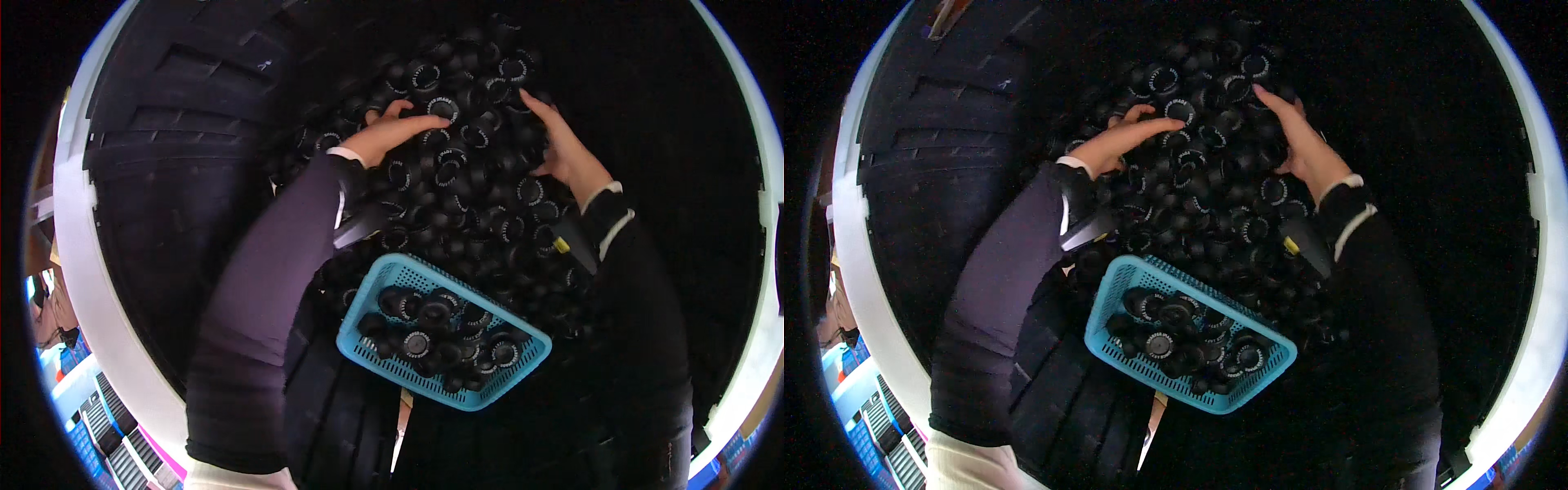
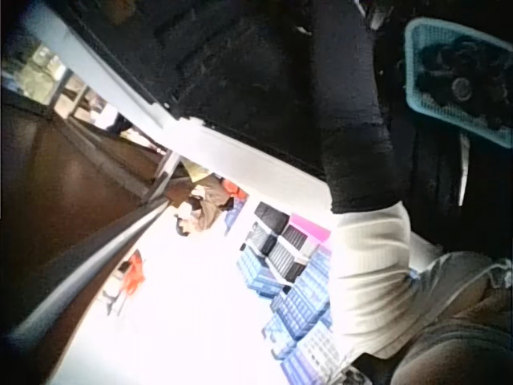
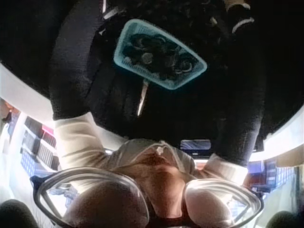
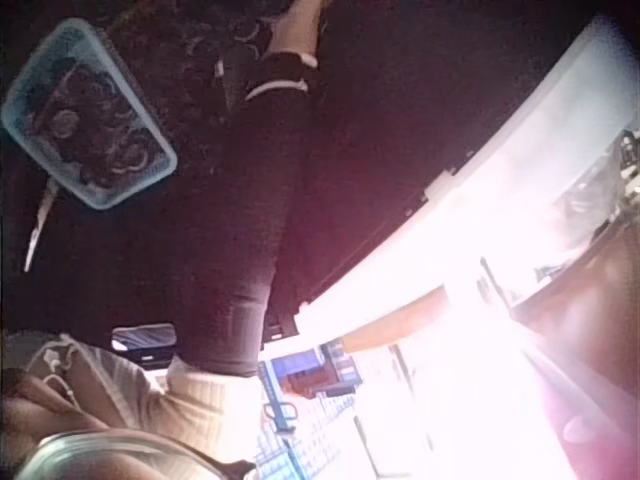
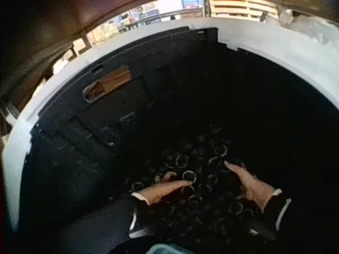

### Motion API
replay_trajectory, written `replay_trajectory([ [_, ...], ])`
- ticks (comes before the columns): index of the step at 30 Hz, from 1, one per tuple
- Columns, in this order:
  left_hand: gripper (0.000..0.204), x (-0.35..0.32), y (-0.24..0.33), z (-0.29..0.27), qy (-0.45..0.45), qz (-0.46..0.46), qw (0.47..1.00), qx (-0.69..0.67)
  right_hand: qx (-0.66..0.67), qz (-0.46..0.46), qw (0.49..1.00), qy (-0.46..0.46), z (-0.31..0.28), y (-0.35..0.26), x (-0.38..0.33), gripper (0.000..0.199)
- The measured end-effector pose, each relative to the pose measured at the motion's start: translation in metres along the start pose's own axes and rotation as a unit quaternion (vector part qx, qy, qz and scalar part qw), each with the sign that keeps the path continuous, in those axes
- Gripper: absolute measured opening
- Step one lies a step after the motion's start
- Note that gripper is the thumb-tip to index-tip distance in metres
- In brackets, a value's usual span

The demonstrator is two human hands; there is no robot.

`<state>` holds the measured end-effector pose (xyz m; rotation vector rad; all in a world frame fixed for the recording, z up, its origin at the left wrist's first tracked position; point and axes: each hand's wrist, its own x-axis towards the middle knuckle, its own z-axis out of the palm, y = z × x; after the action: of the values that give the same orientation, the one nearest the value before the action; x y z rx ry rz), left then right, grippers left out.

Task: The person fills a blue basket with black wheels from a large bin, empties them onto a table, and sorts them before returning to refill the basket.

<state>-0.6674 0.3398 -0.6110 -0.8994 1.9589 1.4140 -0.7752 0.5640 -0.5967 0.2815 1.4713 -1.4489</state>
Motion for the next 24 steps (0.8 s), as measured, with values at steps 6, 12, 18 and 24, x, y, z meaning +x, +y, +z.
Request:
replay_trajectory([
  [6,0.126,0.01,0.001,0.029,0.04,-0.043,0.998,0.038,-0.076,-0.067,0.991,0.085,-0.017,0.025,0.016,0.096],
  [12,0.109,0.009,-0.007,0.018,-0.007,-0.018,0.999,-0.03,0.099,0.01,0.992,-0.072,-0.008,0.029,0.012,0.064],
  [18,0.101,0.011,-0.017,0.02,0.011,0.009,0.999,-0.039,0.068,-0.012,0.997,-0.044,0.006,0.041,0.019,0.056],
  [24,0.098,0.007,-0.017,0.026,-0.028,0.008,0.985,-0.172,0.151,0.033,0.979,-0.135,0.005,0.037,0.017,0.052],
])
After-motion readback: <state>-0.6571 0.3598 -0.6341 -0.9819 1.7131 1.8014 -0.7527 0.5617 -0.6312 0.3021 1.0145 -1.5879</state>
